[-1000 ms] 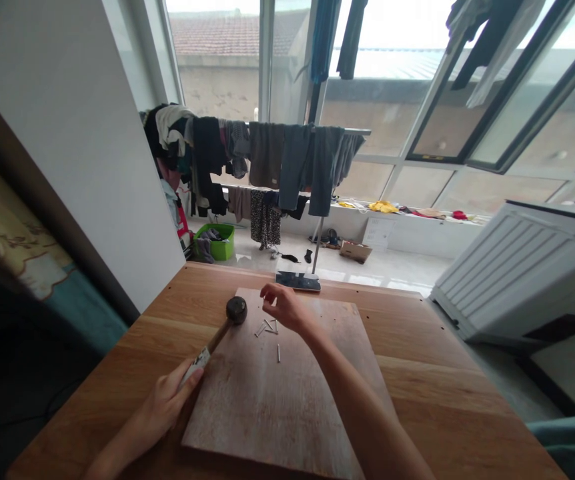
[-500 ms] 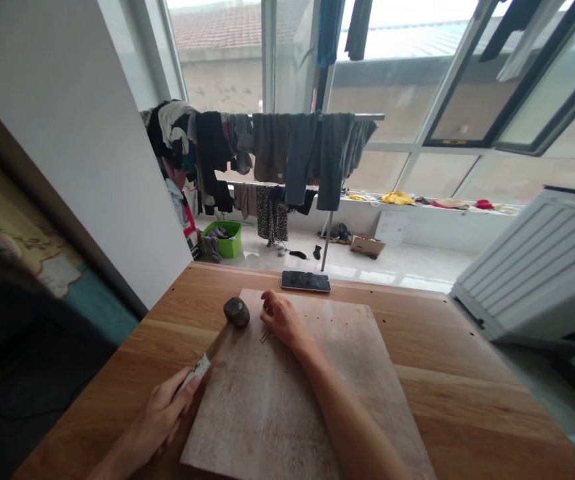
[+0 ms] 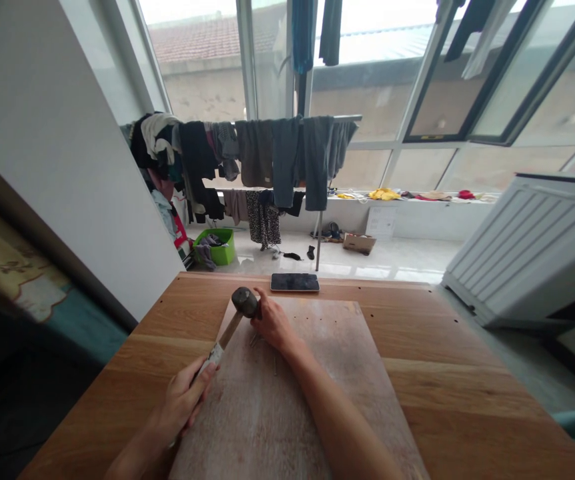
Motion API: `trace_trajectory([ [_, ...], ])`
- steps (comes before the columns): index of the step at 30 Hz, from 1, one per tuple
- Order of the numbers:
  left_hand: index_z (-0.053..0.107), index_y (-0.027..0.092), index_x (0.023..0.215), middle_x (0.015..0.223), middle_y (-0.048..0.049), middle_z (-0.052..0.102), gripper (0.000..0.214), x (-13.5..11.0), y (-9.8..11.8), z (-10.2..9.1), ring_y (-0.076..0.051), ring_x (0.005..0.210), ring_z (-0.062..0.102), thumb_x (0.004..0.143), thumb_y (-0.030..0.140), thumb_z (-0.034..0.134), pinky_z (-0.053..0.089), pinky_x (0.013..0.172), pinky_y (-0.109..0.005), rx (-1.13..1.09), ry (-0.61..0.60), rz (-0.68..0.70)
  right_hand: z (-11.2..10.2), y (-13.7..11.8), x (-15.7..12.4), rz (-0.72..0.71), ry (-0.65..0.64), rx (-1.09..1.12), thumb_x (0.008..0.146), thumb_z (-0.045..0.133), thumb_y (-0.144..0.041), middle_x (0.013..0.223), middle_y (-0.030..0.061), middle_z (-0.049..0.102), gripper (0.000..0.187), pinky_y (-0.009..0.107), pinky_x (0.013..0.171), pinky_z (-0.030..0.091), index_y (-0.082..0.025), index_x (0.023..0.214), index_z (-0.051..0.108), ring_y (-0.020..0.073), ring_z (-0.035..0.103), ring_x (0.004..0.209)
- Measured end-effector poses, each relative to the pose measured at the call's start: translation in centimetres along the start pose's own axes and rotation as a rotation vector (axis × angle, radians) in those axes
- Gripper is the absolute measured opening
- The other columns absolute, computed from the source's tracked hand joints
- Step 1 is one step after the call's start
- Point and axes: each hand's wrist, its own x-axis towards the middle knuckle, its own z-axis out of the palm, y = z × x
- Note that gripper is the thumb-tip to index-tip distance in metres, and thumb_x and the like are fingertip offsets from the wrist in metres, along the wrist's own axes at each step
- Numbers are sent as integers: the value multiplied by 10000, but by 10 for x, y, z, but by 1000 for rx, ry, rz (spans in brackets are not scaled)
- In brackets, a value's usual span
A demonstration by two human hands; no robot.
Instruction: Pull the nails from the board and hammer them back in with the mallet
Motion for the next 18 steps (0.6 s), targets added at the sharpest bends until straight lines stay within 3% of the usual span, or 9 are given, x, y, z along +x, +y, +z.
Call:
trace_trajectory([
  [7,511,210,822,581,88,455,623,-2,-3,7,-61,328,382,829,827,423,272,276,-171,-27,19,-6,-1,-1,0,-13,-15,18,723,565,-26,815,-17,632,773,268,730,444,-187,1452,365,159,578,719],
  [10,506,207,839,606,88,447,636,-5,-5,10,-53,340,375,819,838,424,284,282,-167,-110,42,-15,-10,0,3,-17,-41,50,774,585,-77,865,-7,645,740,272,737,469,-182,1461,328,150,600,736],
  [12,499,209,852,597,93,424,649,-7,-7,11,-55,350,371,807,852,420,287,289,-166,-161,86,-16,-23,1,6,-8,-86,-4,814,592,-121,900,10,656,627,269,737,475,-170,1403,383,149,617,773],
  [16,498,215,862,565,97,403,649,-8,-11,15,-69,349,367,803,857,416,287,290,-177,-177,175,-16,-55,-3,6,-4,-227,-152,801,614,-115,831,13,670,278,243,677,444,-166,1073,590,149,616,754],
  [18,502,219,856,556,93,401,637,-7,-13,17,-81,347,379,824,845,386,296,292,-187,-153,198,-29,-66,-8,3,-24,-298,-201,776,620,-86,819,18,676,209,232,649,414,-170,968,619,145,603,733],
])
